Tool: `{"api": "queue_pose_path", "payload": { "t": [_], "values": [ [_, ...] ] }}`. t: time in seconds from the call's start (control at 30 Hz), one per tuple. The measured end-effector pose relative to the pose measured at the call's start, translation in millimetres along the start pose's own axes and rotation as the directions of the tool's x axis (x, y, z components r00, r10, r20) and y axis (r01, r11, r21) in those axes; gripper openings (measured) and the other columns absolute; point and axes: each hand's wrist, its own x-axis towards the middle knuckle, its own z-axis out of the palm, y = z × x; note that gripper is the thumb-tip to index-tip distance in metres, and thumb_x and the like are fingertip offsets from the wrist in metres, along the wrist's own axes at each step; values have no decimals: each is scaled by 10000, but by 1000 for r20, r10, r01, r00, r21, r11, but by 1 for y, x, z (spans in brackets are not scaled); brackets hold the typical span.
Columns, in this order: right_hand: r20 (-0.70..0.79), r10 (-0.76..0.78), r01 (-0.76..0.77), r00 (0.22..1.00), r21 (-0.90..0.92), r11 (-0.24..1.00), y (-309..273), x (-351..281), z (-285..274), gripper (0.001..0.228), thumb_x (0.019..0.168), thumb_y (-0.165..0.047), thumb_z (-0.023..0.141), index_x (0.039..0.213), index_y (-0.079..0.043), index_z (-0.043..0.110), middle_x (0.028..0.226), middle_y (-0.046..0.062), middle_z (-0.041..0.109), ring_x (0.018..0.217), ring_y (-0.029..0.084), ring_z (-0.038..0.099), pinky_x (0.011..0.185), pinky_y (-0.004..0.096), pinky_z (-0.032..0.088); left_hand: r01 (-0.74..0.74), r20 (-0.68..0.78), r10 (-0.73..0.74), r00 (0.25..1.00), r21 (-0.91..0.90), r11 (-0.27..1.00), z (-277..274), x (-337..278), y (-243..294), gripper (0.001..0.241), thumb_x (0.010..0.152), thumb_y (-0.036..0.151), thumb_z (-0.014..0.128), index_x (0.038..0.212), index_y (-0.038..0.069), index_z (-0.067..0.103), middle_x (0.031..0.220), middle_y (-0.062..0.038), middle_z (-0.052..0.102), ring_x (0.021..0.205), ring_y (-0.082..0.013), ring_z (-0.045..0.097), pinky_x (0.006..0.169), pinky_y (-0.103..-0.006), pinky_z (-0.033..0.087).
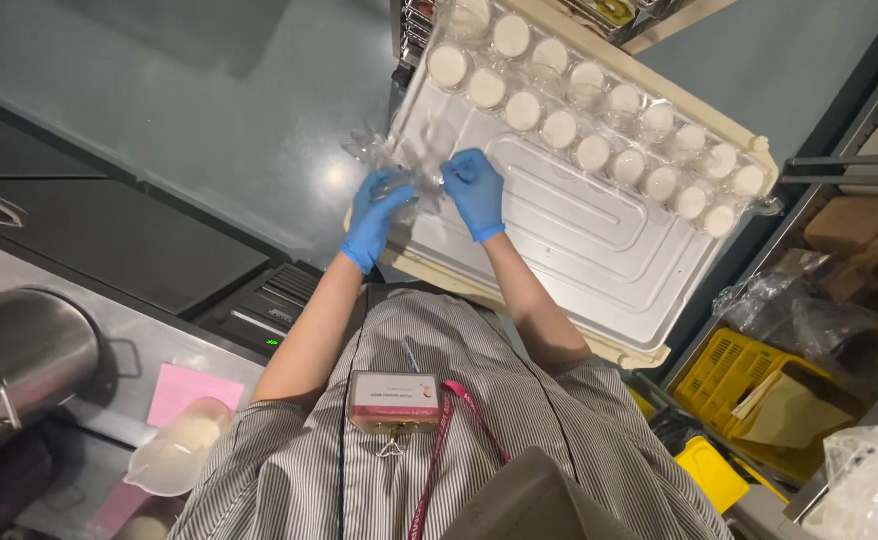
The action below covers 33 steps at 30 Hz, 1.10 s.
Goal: Preparing and filling small dessert cups with a white liquid mixture.
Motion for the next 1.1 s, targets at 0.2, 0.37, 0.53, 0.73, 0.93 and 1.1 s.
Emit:
{"api": "queue_pose_path", "payload": {
  "t": [0.2,0.37,0.53,0.73,0.93,1.1],
  "values": [
    [-267,-9,23,964,48,999,43,81,40,123,880,-6,709,939,-26,603,829,59,665,649,140,708,565,293,608,-57,-29,56,998,-45,997,-74,13,28,474,912,45,726,1341,-13,534,1284,-142,622,1136,-245,660,1010,-406,567],
    [-380,90,-42,920,135,990,60,89,53,144,872,8,720,956,-22,607,861,88,652,628,166,699,532,319,613,-51,36,55,998,-108,993,-113,15,54,491,914,39,697,1368,0,517,1312,-142,612,1177,-260,648,1026,-437,562],
    [-427,160,-106,890,146,984,45,84,62,160,883,-11,725,971,-26,592,873,98,652,606,188,714,504,331,617,4,88,7,996,-126,992,-135,26,65,493,920,41,681,1381,10,512,1313,-135,611,1175,-265,647,1025,-455,564],
    [-501,138,-117,854,73,990,23,73,76,114,894,-12,682,956,-25,587,874,88,641,624,186,740,485,330,626,38,174,-19,985,-104,994,-139,41,77,480,939,45,686,1386,10,514,1306,-125,611,1186,-256,638,1044,-450,553],
    [-487,108,-110,867,26,994,29,76,72,123,880,-23,701,945,-33,597,827,92,652,603,189,711,474,325,596,34,193,-19,981,-74,997,-121,42,92,477,942,46,680,1390,22,518,1325,-118,616,1204,-246,637,1053,-436,549],
    [-443,151,-139,883,61,988,8,69,67,216,844,-89,775,936,-39,586,832,74,645,595,165,708,473,320,586,37,159,-27,987,-56,998,-105,40,89,497,939,49,672,1408,35,508,1320,-107,606,1210,-243,633,1034,-438,554]
  ]
}}
